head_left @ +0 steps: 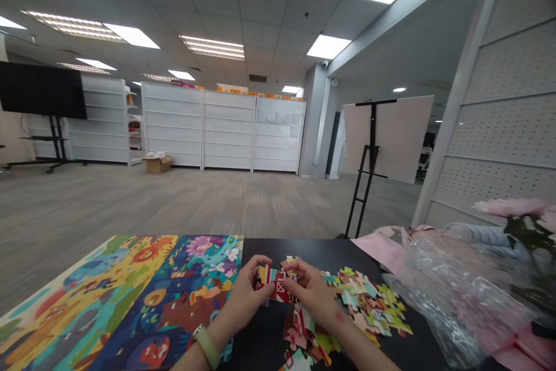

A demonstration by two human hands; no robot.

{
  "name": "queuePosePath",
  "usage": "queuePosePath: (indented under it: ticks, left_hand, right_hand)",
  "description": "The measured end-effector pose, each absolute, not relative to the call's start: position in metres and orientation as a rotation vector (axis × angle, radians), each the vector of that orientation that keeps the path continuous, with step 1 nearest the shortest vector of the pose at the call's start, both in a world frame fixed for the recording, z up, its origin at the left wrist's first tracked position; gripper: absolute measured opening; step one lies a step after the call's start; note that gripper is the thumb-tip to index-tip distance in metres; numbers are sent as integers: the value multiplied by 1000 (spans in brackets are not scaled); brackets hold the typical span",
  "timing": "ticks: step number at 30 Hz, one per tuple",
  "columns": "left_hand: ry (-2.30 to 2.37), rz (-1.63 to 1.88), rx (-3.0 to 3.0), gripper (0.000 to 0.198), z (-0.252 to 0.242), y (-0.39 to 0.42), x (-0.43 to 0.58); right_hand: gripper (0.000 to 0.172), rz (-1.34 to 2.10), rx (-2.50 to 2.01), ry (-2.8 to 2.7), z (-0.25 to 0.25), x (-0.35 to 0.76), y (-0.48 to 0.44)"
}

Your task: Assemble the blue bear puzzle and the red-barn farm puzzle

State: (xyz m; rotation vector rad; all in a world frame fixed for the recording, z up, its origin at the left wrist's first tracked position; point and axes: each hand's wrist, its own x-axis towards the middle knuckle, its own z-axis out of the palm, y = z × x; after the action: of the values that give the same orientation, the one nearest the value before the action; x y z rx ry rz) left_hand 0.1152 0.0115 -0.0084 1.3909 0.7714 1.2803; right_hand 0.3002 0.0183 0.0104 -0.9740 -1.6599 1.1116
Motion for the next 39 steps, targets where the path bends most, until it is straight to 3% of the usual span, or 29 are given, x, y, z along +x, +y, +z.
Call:
queuePosePath:
  ticks: [10,15,26,30,39]
  left_hand:
    - [776,1351,1326,49,-14,20,114]
    - [853,1383,1349,46,-16,21,114]
    - [846,1323,1389,29,-20,26,112]
    - [869,1324,1334,30,-22,28,111]
    - [909,1266,1436,29,-23,25,113]
  right_hand:
    - [45,1322,-840,-1588,9,299,18]
    - [38,1205,-785,-1572,8,300,19]
    - [45,947,-953,-1629,9,314,29]
    - [53,893,-1007,-1701,8,315,30]
    - [49,792,-1008,-1796,8,315,28]
